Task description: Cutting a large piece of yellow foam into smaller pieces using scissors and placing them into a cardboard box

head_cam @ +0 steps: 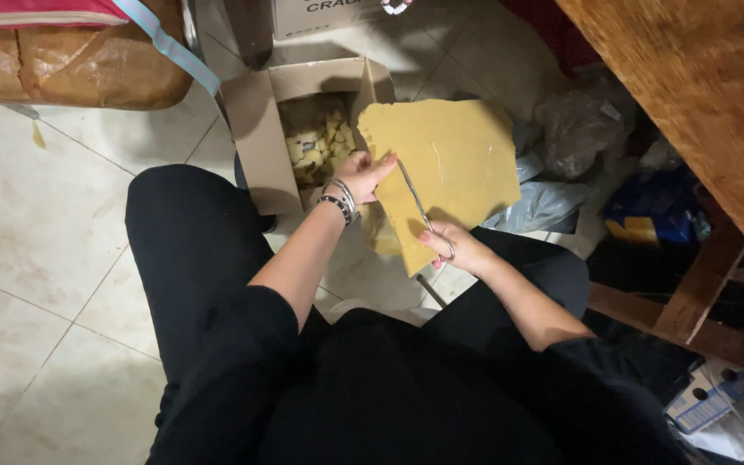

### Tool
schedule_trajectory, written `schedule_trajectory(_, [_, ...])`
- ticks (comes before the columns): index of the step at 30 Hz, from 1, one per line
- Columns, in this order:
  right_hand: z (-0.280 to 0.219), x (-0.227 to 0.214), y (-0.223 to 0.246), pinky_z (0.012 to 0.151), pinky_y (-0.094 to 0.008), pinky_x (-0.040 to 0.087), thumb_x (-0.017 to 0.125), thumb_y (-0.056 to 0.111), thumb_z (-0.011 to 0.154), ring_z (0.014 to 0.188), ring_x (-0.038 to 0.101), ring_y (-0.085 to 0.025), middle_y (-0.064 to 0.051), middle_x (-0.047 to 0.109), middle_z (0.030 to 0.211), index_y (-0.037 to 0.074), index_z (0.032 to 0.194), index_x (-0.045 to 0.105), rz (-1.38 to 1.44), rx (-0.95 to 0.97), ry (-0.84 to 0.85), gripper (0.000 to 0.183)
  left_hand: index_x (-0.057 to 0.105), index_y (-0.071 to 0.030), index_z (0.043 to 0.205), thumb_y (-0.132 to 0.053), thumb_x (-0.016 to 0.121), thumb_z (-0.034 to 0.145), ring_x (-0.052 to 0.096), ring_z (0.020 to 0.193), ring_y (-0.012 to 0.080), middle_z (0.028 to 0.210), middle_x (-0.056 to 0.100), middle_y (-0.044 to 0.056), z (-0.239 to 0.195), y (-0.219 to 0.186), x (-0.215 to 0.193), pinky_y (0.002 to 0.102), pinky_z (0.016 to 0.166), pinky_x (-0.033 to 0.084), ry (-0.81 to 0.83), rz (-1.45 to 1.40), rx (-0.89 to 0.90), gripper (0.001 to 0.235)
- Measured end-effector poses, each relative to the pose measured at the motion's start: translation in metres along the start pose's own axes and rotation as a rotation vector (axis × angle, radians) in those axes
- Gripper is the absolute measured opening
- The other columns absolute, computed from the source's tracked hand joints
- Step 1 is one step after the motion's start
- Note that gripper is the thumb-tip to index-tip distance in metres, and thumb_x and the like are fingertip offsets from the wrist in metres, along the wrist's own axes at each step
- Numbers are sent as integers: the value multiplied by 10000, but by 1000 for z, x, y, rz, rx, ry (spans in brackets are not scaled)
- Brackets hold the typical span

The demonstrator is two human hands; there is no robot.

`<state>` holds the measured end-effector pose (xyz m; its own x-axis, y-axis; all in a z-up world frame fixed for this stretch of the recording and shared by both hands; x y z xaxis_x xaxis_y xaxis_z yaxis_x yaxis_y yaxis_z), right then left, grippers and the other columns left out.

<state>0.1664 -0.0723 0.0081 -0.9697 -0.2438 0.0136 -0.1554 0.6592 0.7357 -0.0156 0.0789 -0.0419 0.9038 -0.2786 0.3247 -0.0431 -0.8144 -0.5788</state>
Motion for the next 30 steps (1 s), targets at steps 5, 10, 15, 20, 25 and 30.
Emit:
schedule_trajectory(5, [-23,15,94,732,-510,621,414,637,996,933,684,-354,-257,686,1025,-18,1174,632,-305,93,21,713,615,-46,1298,-464,889,795,699,1054,396,1202,643,203,10,12,2,532,741,653,-63,99,28,709])
schedule_trajectory(10, [-27,53,161,987,-580,525,382,883,809,1261,571,-438,-298,556,1402,-42,1433,507,-77,247,-138,1123,478,14,1387,-229,822,885,642,1182,361,1323,615,129,-3,10,14,586,890,590,42,-124,-28,656])
schedule_trajectory(15, [-11,46,125,949,-576,538,387,836,865,1261,554,-457,-307,520,1417,-50,1442,498,-57,179,-130,1063,588,-63,1219,-214,863,853,700,1065,369,1205,640,51,38,43,4,532,828,626,88,-177,-60,482])
schedule_trajectory(20, [-2,47,107,855,-445,581,458,628,1019,1039,644,-280,-153,685,1116,35,1193,707,-162,-11,-131,666,567,-50,1282,-168,853,849,689,1079,393,1220,588,89,10,21,6,538,843,615,75,-202,-83,532])
schedule_trajectory(25, [39,-1,7,664,-350,548,590,560,1012,742,655,-210,-55,689,714,140,841,697,-441,-82,-181,466,566,-136,1361,-796,854,626,624,1220,400,1300,627,176,-10,-18,-5,599,937,548,-176,42,41,1029])
schedule_trajectory(30, [37,-10,-3,593,-219,480,615,431,1030,657,599,-95,39,650,675,138,828,649,-290,-108,-95,358,577,-317,1226,-712,779,753,721,1072,219,1071,755,9,42,2,-19,341,944,596,-363,418,208,648])
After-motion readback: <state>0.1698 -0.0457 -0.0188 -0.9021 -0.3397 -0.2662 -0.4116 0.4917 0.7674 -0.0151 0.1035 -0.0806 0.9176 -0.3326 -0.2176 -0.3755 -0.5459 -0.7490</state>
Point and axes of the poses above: each hand's wrist, its own z-axis towards the middle knuckle, its own x-axis out of the palm, y = z × x, the point moved 4 cm from there along z, towards the middle knuckle
